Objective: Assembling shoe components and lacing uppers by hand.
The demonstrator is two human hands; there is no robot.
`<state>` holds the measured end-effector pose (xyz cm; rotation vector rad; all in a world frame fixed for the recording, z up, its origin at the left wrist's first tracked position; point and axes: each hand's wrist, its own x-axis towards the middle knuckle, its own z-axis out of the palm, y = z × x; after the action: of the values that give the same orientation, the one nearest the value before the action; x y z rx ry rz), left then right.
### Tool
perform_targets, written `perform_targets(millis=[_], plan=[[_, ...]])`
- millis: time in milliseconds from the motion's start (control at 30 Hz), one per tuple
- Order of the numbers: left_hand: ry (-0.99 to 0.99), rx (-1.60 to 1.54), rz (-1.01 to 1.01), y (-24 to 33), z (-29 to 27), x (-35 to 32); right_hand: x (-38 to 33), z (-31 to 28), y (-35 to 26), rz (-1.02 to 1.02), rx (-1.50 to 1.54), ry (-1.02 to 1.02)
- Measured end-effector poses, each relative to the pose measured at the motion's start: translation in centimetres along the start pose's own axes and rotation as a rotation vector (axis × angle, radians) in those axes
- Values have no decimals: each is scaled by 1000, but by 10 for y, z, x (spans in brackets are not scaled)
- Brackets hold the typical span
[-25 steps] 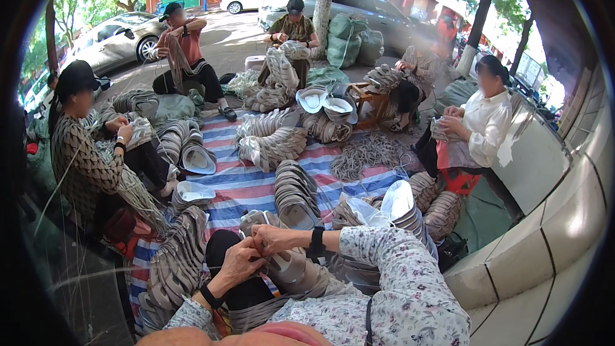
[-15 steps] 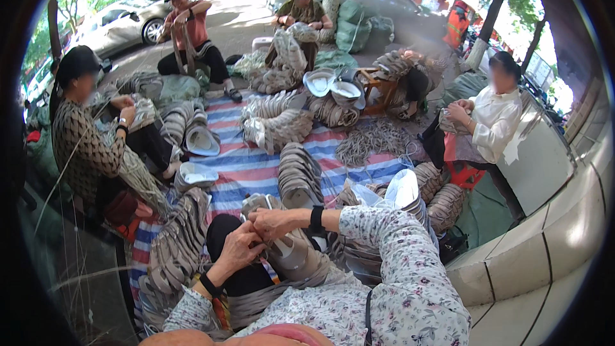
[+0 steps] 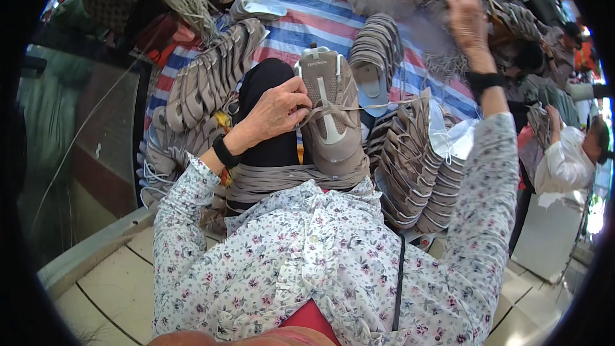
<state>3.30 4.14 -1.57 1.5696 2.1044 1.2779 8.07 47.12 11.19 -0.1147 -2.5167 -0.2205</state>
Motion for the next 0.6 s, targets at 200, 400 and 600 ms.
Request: perform_targets(millis=[200,400,600], plan=[[201,-28,-215,20,-11,-29,-38,-4,-105,-133,745,-334],[123,-214,-518,49,4,-41,-96,-1,-235,-145,941,-615],[-3,-102,-369,34,15,-50,-105,10,-238,-165,714,-513]])
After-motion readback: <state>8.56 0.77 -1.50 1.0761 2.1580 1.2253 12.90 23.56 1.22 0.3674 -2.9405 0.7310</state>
